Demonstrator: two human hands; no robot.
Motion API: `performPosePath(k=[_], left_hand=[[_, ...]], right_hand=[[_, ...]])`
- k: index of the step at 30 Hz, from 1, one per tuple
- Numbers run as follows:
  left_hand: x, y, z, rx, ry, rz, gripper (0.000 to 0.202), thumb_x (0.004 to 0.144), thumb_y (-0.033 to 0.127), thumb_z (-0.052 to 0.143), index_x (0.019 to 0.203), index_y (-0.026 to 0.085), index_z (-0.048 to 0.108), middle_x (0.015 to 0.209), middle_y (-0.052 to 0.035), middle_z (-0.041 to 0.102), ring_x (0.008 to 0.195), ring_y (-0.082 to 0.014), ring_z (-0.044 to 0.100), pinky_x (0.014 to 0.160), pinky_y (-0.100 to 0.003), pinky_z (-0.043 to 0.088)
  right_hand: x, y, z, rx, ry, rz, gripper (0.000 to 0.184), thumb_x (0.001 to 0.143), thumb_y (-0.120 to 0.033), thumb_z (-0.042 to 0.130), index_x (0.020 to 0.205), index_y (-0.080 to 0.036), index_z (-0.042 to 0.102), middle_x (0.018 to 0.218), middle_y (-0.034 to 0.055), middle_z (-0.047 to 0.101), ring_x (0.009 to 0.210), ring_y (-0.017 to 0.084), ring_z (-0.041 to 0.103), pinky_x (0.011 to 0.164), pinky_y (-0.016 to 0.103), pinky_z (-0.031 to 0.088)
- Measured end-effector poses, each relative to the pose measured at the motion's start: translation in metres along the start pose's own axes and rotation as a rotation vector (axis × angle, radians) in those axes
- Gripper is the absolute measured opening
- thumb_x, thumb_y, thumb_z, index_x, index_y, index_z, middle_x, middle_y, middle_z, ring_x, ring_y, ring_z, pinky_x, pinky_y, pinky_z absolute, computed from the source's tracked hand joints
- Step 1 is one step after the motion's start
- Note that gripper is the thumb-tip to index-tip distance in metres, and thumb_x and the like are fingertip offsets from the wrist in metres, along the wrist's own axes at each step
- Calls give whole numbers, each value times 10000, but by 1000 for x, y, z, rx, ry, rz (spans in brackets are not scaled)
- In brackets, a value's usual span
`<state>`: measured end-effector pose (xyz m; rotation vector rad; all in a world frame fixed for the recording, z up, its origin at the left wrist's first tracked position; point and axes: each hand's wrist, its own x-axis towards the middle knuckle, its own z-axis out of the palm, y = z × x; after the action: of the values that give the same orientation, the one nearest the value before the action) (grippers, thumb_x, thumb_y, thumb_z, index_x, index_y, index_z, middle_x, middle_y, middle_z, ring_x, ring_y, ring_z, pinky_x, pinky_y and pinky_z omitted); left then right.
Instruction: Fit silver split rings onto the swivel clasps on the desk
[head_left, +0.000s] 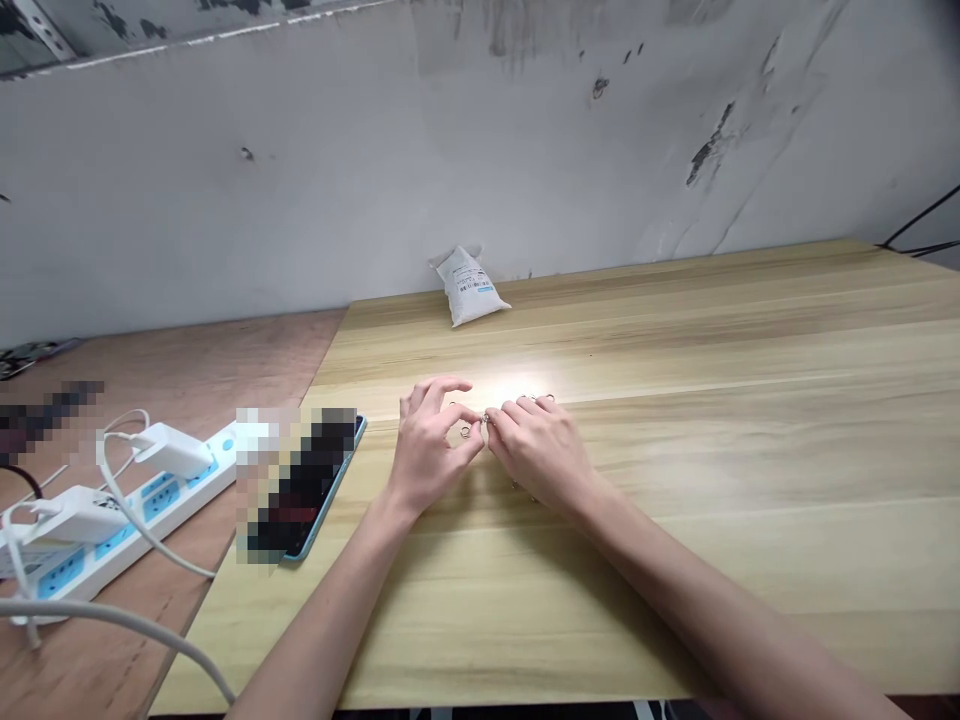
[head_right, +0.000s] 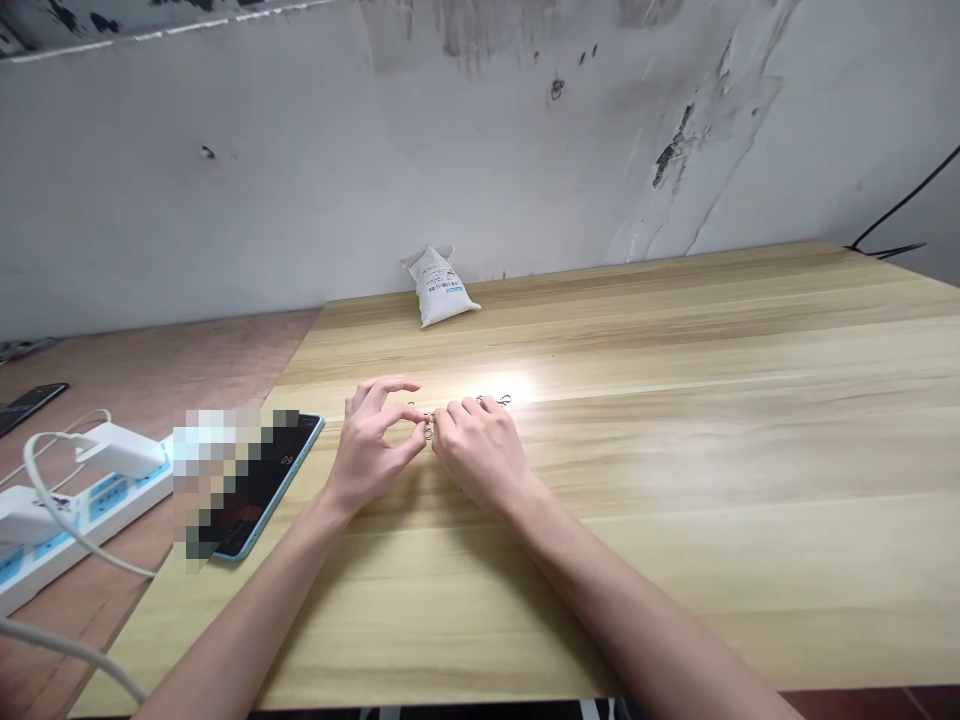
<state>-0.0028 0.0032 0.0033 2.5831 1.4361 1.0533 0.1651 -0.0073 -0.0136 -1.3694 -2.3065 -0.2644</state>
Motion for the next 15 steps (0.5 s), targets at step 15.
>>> performPosePath(k=[15], left_hand=[[-1, -27, 1, 162, -67, -8, 88, 853, 192, 605, 814, 212, 682, 1209, -81, 621, 1196, -294, 491, 956, -476, 375]], right_hand=[[-3, 22, -12, 484, -191, 146, 211, 923, -246, 489, 810, -191, 658, 769, 36, 679, 636, 140, 539, 575, 263, 311]])
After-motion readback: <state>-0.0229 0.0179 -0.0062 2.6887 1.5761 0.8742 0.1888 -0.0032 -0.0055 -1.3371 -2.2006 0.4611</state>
